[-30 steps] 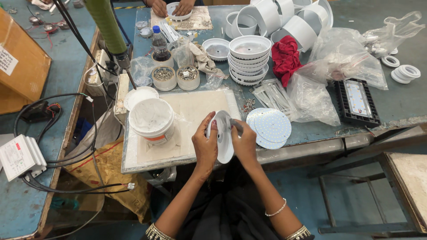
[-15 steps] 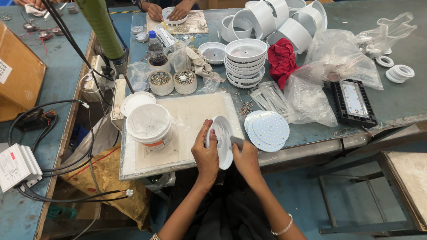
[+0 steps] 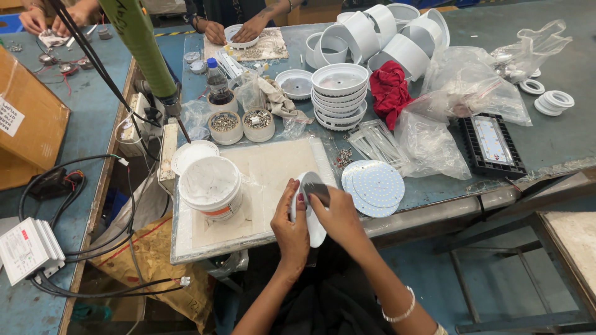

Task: The person repeatedly picks up white circular plastic light housings, applies a white paste from a bucket using a small tool, and places them on the table. The person handles the housings one at a time and stacks them after applying the paste.

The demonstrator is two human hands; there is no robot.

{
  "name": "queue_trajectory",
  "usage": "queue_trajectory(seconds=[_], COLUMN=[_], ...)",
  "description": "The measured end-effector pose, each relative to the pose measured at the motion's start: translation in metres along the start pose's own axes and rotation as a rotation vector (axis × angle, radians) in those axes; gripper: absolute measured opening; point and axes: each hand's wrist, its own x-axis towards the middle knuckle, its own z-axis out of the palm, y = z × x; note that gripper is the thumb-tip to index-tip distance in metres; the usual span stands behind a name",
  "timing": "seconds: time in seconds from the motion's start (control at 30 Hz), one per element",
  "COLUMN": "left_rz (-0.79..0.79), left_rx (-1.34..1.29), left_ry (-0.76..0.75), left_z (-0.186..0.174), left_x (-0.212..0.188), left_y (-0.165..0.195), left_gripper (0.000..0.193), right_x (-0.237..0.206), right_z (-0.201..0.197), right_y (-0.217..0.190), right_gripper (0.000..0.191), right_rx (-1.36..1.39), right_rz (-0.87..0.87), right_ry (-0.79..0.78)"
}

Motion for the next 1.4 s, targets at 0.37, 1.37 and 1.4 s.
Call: queue_trajectory(seconds=[0.37,1.37,1.4], left_rz=[-0.119,-0.188,-0.196], left_rx=[-0.034,0.009,0.013], left_ry=[0.038,-0.075,-0.072], left_z=[-0.002,-0.003,-0.003], left_x=[0.013,0.046,0.048], left_y=[-0.007,-0.014,-0.015], left_gripper=[0.038,0.035,0.035], right_x=[0.021,-0.036,-0.042], right_z=[0.028,0.006,0.003], right_y=[0.049,-0.003,0.000], right_gripper=[0.026,0.043,0.046], right_rx=[-0.078,-0.020,-0.034], right_rz=[0.178,-0.503,-0.526], right_ry=[0.027,-0.022,-0.063])
